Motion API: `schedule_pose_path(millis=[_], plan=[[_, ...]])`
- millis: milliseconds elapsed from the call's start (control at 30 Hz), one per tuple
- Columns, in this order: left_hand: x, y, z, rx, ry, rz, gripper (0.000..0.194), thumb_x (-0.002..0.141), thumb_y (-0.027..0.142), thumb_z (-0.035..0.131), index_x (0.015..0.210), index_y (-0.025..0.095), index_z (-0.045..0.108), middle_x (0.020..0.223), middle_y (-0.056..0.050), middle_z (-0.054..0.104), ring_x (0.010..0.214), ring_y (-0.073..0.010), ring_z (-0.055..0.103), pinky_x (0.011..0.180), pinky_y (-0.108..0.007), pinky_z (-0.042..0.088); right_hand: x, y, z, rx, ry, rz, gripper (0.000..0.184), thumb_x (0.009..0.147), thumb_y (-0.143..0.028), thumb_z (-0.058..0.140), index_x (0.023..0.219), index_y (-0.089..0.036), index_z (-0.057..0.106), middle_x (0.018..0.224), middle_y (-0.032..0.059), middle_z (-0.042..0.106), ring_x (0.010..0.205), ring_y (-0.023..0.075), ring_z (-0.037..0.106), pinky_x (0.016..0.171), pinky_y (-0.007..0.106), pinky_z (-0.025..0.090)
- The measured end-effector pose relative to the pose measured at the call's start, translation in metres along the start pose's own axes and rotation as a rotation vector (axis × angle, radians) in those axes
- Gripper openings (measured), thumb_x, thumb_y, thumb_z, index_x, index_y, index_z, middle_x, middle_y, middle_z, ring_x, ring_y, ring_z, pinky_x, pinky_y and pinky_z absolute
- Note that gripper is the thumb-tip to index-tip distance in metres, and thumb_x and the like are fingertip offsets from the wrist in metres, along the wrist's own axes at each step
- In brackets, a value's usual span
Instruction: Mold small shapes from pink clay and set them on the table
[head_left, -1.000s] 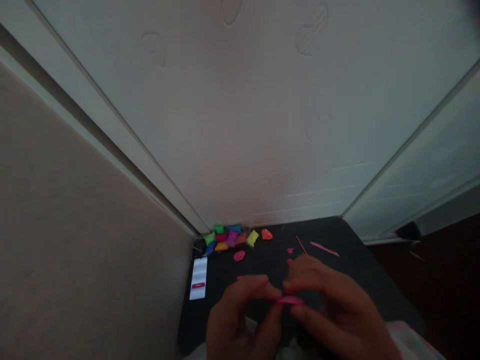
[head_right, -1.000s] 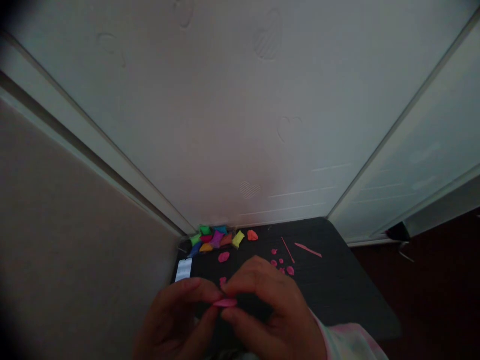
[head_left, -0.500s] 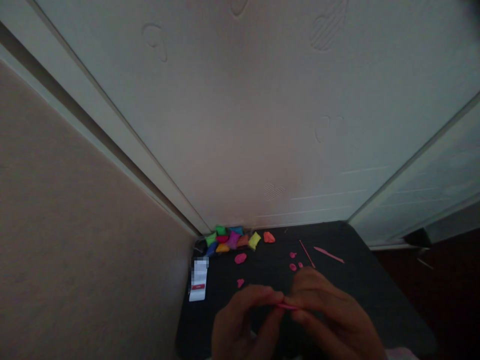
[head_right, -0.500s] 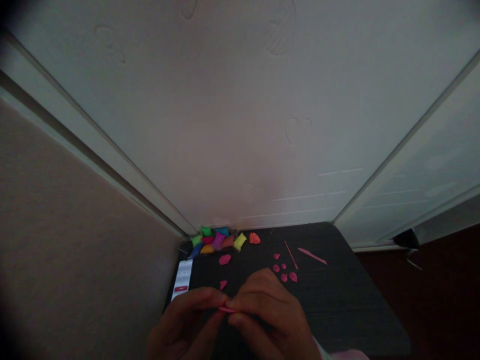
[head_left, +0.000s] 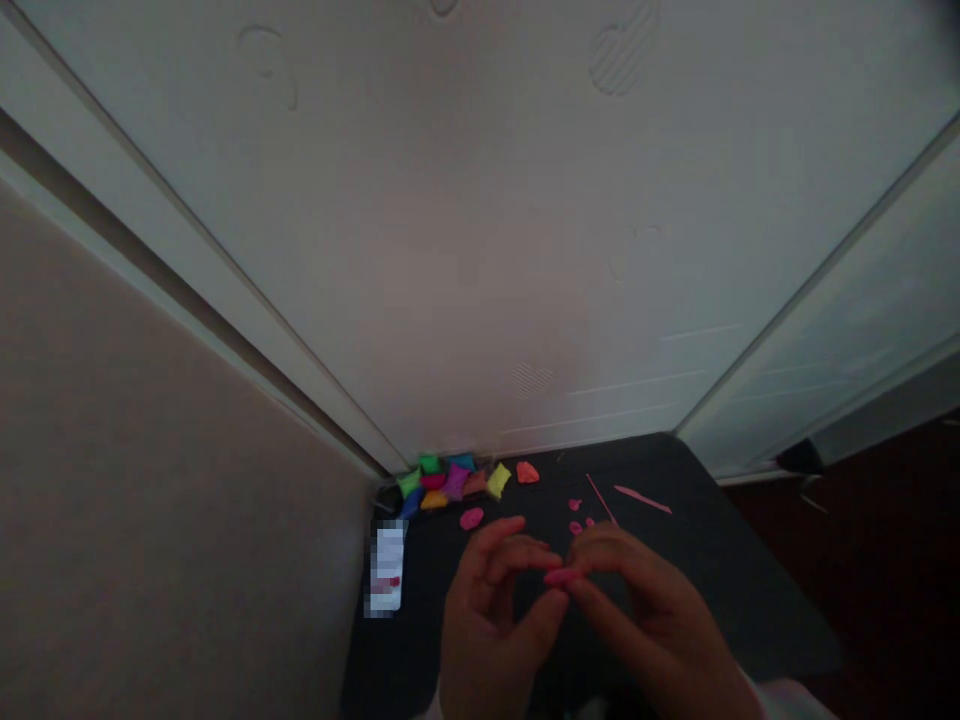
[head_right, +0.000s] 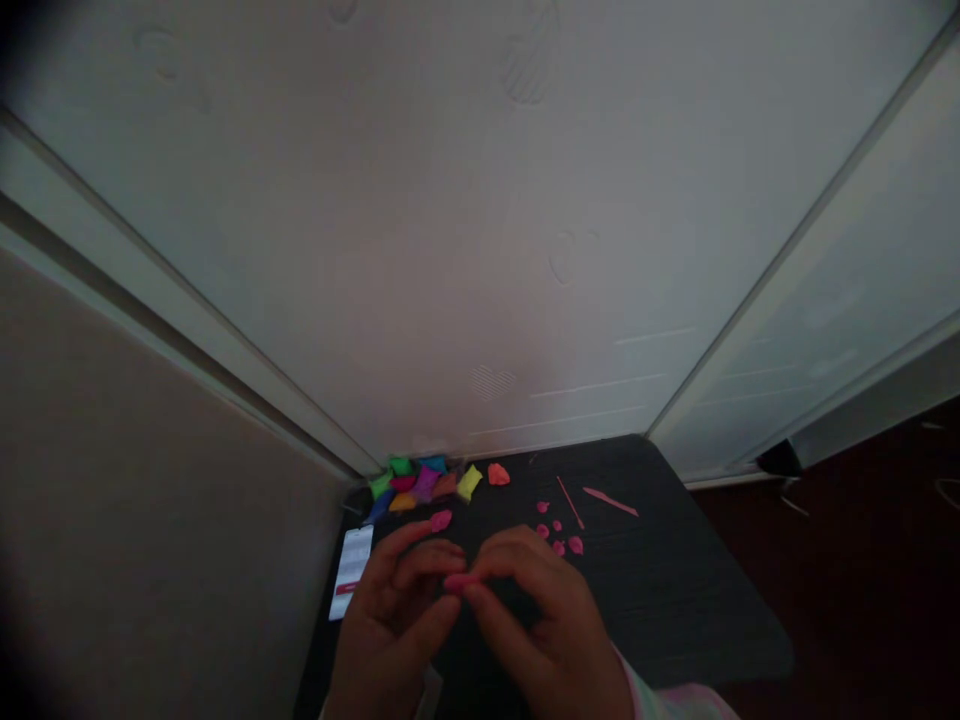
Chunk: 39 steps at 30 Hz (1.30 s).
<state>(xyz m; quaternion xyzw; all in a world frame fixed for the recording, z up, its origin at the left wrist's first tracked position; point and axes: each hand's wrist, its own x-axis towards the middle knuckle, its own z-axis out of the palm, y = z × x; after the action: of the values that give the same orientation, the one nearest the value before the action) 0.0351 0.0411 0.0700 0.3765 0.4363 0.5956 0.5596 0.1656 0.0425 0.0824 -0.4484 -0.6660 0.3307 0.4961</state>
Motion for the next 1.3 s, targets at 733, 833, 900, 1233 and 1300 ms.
schedule_pose_path(millis=[733, 833, 900, 1233, 1300], plan=[[-0.001, 0.009, 0.002, -0.104, 0.035, -0.001, 0.032, 0.056, 0.009, 0.072, 0.085, 0.018, 0.061, 0.056, 0.003, 0.066, 0.06, -0.0096, 0.062, 0.064, -0.018, 0.049, 0.006, 0.0, 0.0, -0.075, -0.103, -0.096, 0.006, 0.076, -0.015, 0.055, 0.075, -0.02, 0.056, 0.071, 0.0004, 0.062, 0.07, 0.013, 0.06, 0.064, 0.02, 0.049], [-0.003, 0.009, 0.005, -0.149, 0.147, 0.007, 0.033, 0.053, 0.011, 0.074, 0.082, 0.017, 0.061, 0.053, 0.004, 0.064, 0.057, -0.0106, 0.062, 0.061, -0.019, 0.049, 0.007, -0.001, 0.001, -0.049, -0.122, -0.08, 0.006, 0.077, -0.015, 0.053, 0.074, -0.02, 0.056, 0.07, 0.0005, 0.062, 0.068, 0.0123, 0.06, 0.062, 0.019, 0.049], [-0.004, 0.009, 0.007, -0.163, 0.167, -0.003, 0.033, 0.053, 0.012, 0.074, 0.083, 0.017, 0.061, 0.053, 0.003, 0.064, 0.057, -0.0107, 0.062, 0.061, -0.02, 0.049, 0.007, -0.002, 0.002, -0.036, -0.133, -0.063, 0.006, 0.077, -0.015, 0.053, 0.075, -0.02, 0.056, 0.07, 0.0003, 0.061, 0.068, 0.0121, 0.06, 0.062, 0.019, 0.049], [-0.008, 0.008, 0.009, -0.058, 0.191, -0.07, 0.031, 0.054, 0.009, 0.071, 0.081, 0.017, 0.059, 0.056, 0.002, 0.066, 0.055, -0.0106, 0.063, 0.055, -0.016, 0.048, -0.003, 0.006, 0.004, 0.048, -0.047, 0.041, 0.005, 0.077, -0.02, 0.054, 0.075, -0.021, 0.059, 0.071, 0.0008, 0.063, 0.068, 0.0136, 0.061, 0.063, 0.02, 0.05], [-0.011, 0.008, 0.013, -0.036, 0.237, -0.066, 0.03, 0.054, 0.009, 0.071, 0.079, 0.017, 0.058, 0.054, 0.003, 0.065, 0.056, -0.0111, 0.063, 0.055, -0.016, 0.049, -0.004, 0.007, 0.004, 0.076, -0.039, 0.068, 0.004, 0.077, -0.021, 0.055, 0.075, -0.021, 0.06, 0.071, 0.0007, 0.063, 0.068, 0.0134, 0.061, 0.063, 0.02, 0.05]])
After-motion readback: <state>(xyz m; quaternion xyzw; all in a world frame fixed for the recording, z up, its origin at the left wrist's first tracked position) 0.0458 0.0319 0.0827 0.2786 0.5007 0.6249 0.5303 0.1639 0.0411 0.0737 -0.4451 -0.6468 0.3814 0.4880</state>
